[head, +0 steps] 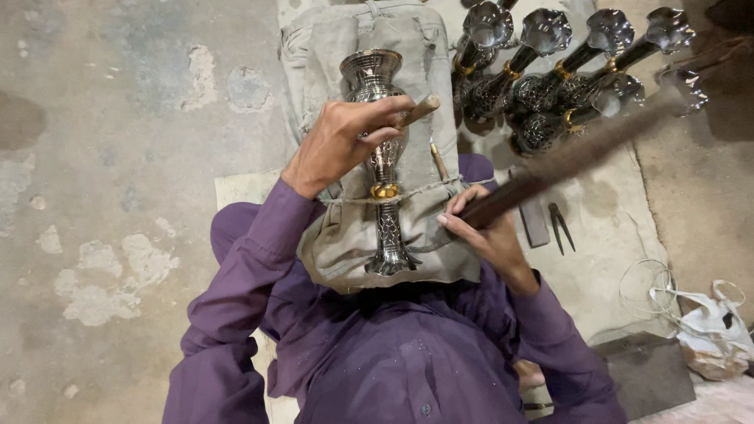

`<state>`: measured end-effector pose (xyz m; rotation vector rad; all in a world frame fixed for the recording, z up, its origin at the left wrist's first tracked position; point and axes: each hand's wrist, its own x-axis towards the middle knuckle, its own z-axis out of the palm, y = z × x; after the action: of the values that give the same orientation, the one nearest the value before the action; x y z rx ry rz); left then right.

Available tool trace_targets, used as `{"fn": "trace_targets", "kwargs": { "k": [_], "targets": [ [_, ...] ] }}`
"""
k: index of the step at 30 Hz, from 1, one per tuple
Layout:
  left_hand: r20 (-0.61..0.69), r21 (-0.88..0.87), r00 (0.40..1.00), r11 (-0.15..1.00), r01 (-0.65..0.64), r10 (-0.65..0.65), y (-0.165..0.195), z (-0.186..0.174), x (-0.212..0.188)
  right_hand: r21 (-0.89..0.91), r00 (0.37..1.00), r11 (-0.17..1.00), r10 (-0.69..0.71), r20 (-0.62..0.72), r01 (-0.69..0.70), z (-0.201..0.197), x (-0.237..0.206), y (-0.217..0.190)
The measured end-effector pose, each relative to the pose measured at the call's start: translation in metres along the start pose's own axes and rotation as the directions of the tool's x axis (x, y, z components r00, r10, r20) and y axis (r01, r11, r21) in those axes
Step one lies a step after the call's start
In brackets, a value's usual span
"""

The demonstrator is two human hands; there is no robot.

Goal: The person sits on the floor with an ornate silver vase resting on a cloth cushion and decorates it by hand: they hold a small punch against the vase surface with one hand and strike it with a wooden mallet held in the other, repositioning the punch repeatedly to work patterns into the metal. Finished vases sit on the floor beside them.

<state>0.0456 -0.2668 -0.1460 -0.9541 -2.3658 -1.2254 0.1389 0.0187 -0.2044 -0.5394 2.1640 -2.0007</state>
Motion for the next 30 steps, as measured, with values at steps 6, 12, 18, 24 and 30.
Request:
{"fn": "trace_targets", "kwargs": {
  "k": [6, 12, 18, 24, 30],
  "targets": [
    [0.025, 0.003, 1.000, 1.000, -0.004, 0.004, 0.004, -0.005, -0.001, -0.378, 0.973, 0.925, -0.122, -0.194, 0.040, -0.027, 0.011, -0.020],
    [0.014, -0.017, 1.000, 1.000, 0.002, -0.002, 0.004, -0.006, -0.005, -0.506, 0.871, 0.770, -0.486, -0.070, 0.388, -0.045, 0.044, -0.051],
    [0.012, 0.000, 1.000, 1.000, 0.020, -0.020, -0.001, 0.000, -0.008, -0.890, 0.842, 0.385, -0.540, -0.002, 0.244, -0.052, 0.051, -0.076],
    [-0.014, 0.022, 1.000, 1.000, -0.007, 0.008, -0.005, 0.003, -0.007, -0.963, 0.955, 0.265, -0.294, -0.032, 0.049, -0.050, 0.047, -0.091],
    [-0.082, 0.048, 0.996, 0.999, -0.022, 0.026, -0.001, 0.000, -0.011, -0.860, 0.897, 0.461, -0.442, -0.010, 0.218, -0.049, 0.049, -0.089]
  ]
}}
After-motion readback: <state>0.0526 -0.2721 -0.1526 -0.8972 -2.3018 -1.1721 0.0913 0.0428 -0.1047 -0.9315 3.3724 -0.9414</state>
